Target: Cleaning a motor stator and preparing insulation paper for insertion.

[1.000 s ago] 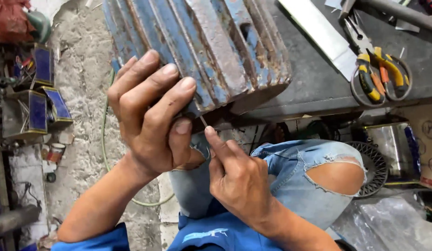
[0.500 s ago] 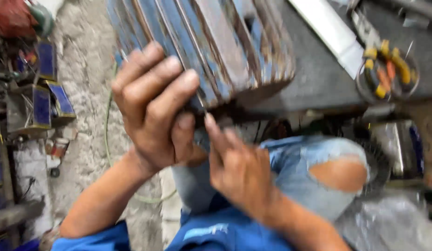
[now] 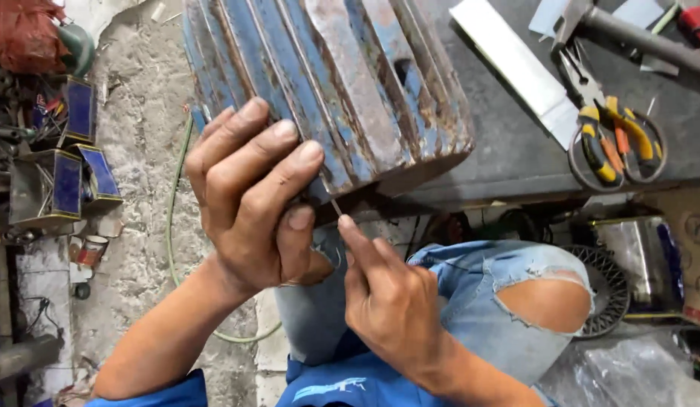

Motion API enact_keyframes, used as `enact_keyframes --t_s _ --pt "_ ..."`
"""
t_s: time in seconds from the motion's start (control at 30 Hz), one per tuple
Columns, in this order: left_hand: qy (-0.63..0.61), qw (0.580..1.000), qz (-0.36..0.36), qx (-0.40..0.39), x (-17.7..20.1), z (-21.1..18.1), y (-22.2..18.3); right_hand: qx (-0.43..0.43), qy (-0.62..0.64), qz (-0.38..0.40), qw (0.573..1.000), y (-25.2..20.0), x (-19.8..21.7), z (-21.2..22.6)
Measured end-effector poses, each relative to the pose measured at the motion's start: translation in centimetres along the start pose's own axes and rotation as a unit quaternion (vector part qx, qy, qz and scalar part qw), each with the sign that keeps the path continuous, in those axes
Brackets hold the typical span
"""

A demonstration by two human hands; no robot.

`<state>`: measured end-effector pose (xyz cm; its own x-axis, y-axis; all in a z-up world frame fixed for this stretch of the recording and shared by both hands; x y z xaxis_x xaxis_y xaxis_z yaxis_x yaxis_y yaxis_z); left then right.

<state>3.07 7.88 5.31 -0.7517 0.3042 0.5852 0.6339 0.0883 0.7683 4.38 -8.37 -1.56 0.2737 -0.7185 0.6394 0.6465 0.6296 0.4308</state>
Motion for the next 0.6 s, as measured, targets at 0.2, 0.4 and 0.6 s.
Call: enact_keyframes --t_s 0.2,0.4,0.6 --pt "-0.003 1.000 -0.026 0.011 -0.4 -0.3 0.0 -0.028 0.022 0.045 0.998 0.7 -0.5 -0.1" --pt "-0.003 1.000 -0.016 0.014 0.1 -0.5 0.1 0.001 0.002 0.045 0.999 1.0 -0.1 -0.2" --pt "0.000 1.000 -0.014 -0.005 -0.3 -0.3 0.4 0.021 0.039 0.036 0.998 2.8 -0.7 -0.8"
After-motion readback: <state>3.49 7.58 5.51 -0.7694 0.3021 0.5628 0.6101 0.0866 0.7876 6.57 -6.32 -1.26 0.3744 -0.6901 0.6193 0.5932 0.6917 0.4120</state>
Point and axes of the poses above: each hand's wrist, its own y-axis towards the middle knuckle, its own x-axis out of the back of the hand, z = x × y, the point moved 2 cm from there along y, towards the middle knuckle, and after that the axes turned 7 degrees about x, right-handed, at the moved point
